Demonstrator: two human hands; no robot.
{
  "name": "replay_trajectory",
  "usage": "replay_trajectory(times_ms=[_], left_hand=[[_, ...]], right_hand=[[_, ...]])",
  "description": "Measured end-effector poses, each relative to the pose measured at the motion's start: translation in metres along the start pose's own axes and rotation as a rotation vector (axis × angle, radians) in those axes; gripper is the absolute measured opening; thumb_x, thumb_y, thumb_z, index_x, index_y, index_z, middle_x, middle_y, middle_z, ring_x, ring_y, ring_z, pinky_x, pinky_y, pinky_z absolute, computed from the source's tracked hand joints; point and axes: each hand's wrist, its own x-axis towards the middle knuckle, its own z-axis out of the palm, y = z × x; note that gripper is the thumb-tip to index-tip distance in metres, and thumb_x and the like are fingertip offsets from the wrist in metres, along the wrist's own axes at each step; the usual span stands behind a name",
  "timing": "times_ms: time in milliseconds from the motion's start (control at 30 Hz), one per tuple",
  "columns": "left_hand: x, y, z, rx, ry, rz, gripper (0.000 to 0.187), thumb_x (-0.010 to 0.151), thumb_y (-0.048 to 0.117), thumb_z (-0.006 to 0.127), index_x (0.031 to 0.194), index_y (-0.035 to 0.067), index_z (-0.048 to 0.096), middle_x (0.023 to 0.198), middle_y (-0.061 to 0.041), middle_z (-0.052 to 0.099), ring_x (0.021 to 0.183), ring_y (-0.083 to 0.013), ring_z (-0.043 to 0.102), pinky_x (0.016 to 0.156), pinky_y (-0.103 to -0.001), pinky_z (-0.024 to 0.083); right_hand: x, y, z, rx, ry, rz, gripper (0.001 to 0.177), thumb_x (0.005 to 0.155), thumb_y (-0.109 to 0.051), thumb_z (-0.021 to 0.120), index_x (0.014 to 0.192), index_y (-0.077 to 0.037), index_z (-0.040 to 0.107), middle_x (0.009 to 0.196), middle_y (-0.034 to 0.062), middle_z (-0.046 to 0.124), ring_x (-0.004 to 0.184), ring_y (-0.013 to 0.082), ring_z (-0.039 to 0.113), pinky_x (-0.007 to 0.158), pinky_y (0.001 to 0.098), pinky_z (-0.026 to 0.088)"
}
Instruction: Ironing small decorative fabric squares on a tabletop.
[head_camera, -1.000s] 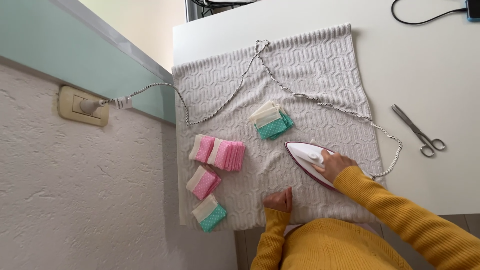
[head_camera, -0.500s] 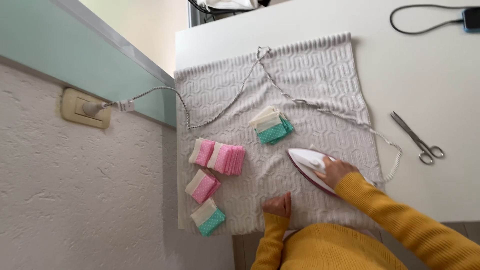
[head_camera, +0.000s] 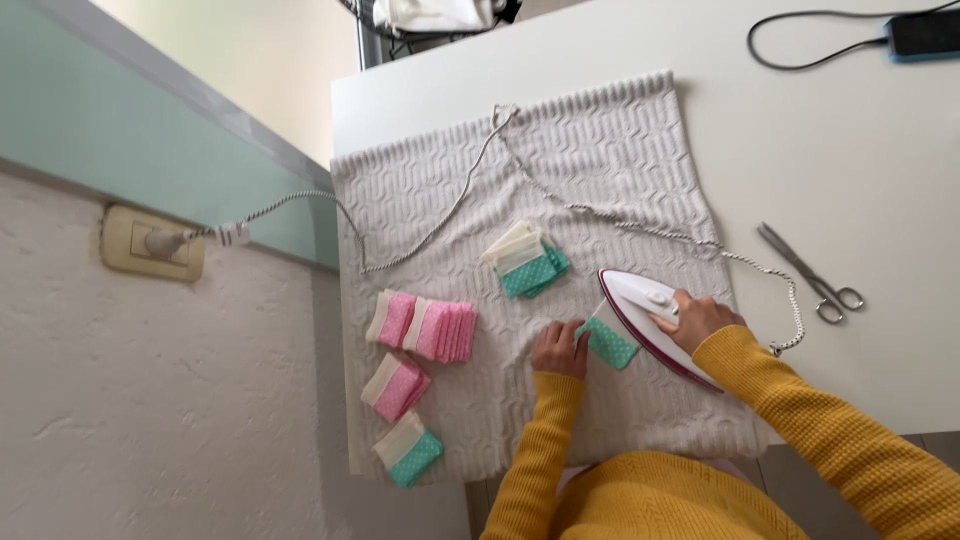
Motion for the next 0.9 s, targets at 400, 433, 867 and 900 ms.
replay_trajectory(times_ms=[400, 433, 867, 900], left_hand=[[0.026, -0.004, 0.053, 0.116, 0.011, -0.014, 0.017, 0.087, 0.031, 0.077, 0.093, 0.016, 0.076, 0.097, -0.001, 0.070, 0.094, -0.0244, 0.063, 0.085, -0.041, 0.045], [0.029, -0.005, 0.057, 0.115, 0.014, -0.012, 0.017, 0.087, 0.031, 0.077, 0.093, 0.016, 0.076, 0.097, -0.001, 0.070, 0.094, -0.0244, 0.063, 0.085, -0.041, 0.045], [0.078, -0.088, 0.041, -1.123, 0.094, -0.515, 0.022, 0.095, 0.020, 0.071, 0.113, 0.009, 0.064, 0.100, -0.003, 0.073, 0.088, -0.0129, 0.070, 0.077, -0.027, 0.058], [0.090, -0.089, 0.030, -1.279, 0.228, -0.611, 0.023, 0.093, 0.016, 0.068, 0.115, 0.009, 0.063, 0.102, -0.003, 0.073, 0.089, -0.0136, 0.071, 0.077, -0.027, 0.060]], right_hand=[[0.030, 0.037, -0.027, 0.063, -0.082, 0.146, 0.064, 0.098, -0.062, 0.048, 0.145, -0.017, 0.052, 0.085, 0.0130, 0.078, 0.079, 0.0285, 0.081, 0.071, 0.0457, 0.070], [0.033, 0.038, -0.030, 0.063, -0.078, 0.145, 0.064, 0.098, -0.062, 0.048, 0.145, -0.017, 0.052, 0.085, 0.0130, 0.078, 0.079, 0.0285, 0.081, 0.071, 0.0457, 0.070], [0.033, 0.039, -0.029, 0.028, -0.004, 0.116, 0.064, 0.095, -0.065, 0.052, 0.136, -0.017, 0.060, 0.088, 0.0119, 0.079, 0.088, 0.0293, 0.079, 0.082, 0.0471, 0.066], [0.030, 0.037, -0.029, 0.030, -0.022, 0.129, 0.064, 0.096, -0.066, 0.052, 0.136, -0.017, 0.061, 0.090, 0.0124, 0.079, 0.089, 0.0295, 0.079, 0.083, 0.0474, 0.066]])
